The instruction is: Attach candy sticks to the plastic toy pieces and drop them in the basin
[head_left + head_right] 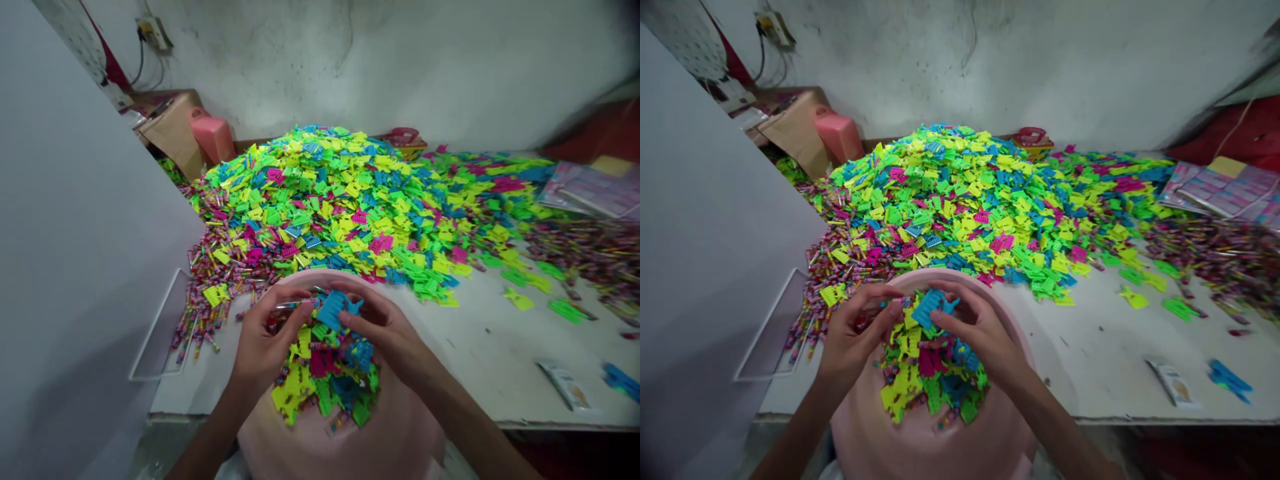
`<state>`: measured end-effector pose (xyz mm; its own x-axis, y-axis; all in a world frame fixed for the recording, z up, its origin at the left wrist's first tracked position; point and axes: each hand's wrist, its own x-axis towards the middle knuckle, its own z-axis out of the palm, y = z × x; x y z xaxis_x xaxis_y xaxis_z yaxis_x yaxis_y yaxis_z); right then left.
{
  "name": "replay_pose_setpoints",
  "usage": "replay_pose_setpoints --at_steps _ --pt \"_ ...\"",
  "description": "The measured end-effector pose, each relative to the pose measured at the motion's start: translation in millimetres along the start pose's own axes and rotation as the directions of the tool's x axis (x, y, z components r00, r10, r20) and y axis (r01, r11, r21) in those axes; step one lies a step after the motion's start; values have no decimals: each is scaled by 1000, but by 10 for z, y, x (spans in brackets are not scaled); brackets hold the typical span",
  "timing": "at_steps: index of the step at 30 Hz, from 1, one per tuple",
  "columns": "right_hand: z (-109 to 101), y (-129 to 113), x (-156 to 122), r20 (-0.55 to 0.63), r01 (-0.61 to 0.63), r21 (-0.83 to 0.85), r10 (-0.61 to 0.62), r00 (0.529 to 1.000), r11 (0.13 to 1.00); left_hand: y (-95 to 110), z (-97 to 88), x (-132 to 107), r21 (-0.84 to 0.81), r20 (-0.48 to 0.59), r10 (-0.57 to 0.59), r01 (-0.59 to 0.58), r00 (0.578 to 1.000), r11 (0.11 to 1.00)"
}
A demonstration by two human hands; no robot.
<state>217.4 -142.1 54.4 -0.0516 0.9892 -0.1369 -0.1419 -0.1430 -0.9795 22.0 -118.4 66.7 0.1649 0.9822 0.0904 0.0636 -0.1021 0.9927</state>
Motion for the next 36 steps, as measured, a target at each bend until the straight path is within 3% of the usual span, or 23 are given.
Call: replay_pose_setpoints --at_steps 3,7,13,20,28,32,36 --pt "0 21 5 -86 51 -87 -59 995 995 1 5 16 50 7 28 -28 1000 998" --pt "35 24 -7 -60 113 -180 -126 990 977 -26 15 24 106 34 44 -47 998 993" --pt "70 74 -85 -65 215 -398 -262 963 892 -73 25 -33 309 -2 122 -115 993 944" --pt "98 134 -151 -110 255 -531 -364 925 808 -27 32 -97 407 -52 208 -170 977 898" --pt "88 133 -222 28 418 -582 -497 868 697 7 52 -145 491 22 336 -303 941 817" --pt "-1 128 -242 151 489 -577 -504 851 654 32 -34 -117 455 117 210 -240 971 858" --pt "-39 170 -235 190 475 -536 -449 873 698 22 -131 -41 385 254 54 -152 966 910"
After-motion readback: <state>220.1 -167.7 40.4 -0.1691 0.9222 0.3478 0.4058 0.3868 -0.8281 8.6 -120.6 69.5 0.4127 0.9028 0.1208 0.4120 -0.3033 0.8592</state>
